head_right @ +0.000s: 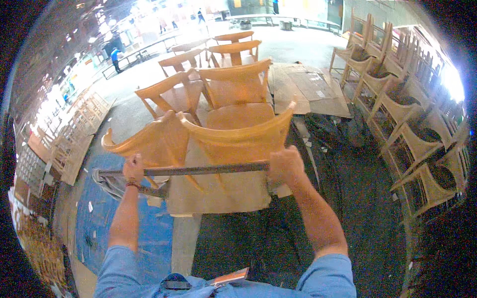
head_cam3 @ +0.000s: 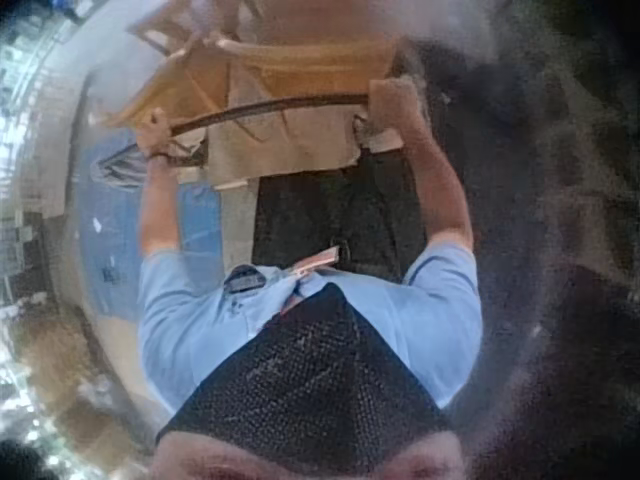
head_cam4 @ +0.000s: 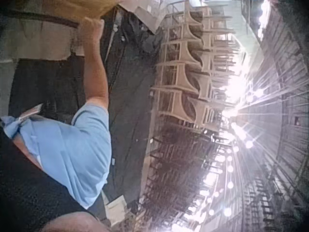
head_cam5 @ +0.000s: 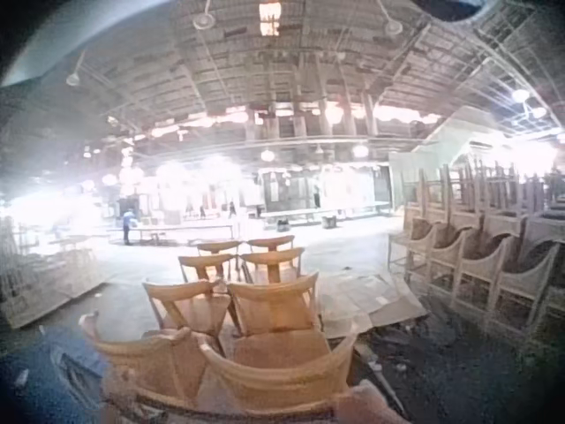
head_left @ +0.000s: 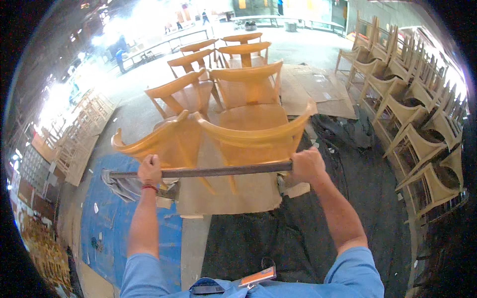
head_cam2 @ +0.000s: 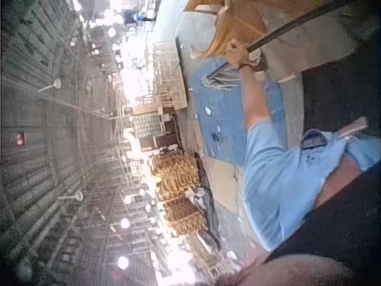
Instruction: The person stacks wooden chairs onto a pallet, uses a hand truck to move the stack across the workshop, and then uses a mallet to assemble a single chair by tapping its legs into place.
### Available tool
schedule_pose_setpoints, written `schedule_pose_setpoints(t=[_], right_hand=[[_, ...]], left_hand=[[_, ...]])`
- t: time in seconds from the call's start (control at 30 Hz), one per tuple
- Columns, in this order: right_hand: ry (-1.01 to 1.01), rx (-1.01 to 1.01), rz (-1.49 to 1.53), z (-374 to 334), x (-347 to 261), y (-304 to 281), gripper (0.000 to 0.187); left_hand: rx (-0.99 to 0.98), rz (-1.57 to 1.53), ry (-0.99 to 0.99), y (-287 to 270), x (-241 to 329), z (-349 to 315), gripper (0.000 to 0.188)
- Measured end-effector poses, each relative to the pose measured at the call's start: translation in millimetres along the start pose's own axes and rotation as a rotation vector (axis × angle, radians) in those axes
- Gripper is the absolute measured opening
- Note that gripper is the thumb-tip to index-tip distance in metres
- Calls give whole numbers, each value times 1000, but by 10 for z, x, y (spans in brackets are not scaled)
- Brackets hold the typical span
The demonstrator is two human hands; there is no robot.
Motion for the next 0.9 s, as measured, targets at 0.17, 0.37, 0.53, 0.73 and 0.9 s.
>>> schedule_pose_setpoints(t=[0.17,0.37,0.53,0.73,0.9], right_hand=[[-18,129,104,692,-374,-52,21],[44,105,40,1502,-767,54,23],[65,114,22,2303,-1267,93,24],[154,63,-101,3059,-1638,570,25],[243,-30,-199,3685,-2027,897,21]], left_hand=[[15,21,-33,282,-660,791,36],[-152,-118,-58,897,-860,1693,38],[-156,79,103,1298,-1573,2380,37],[-236,-99,31,2074,-1829,2934,36],[-235,-116,70,2464,-2324,3355,35]])
Point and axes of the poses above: each hand's wrist, its own z-axis towards the middle knuckle, its own y-axis out of the palm, x = y × z, the point moved 2 cm from there along z, towards the middle knuckle, and after that the axes turned 12 degrees about y, right-handed, at the moved point
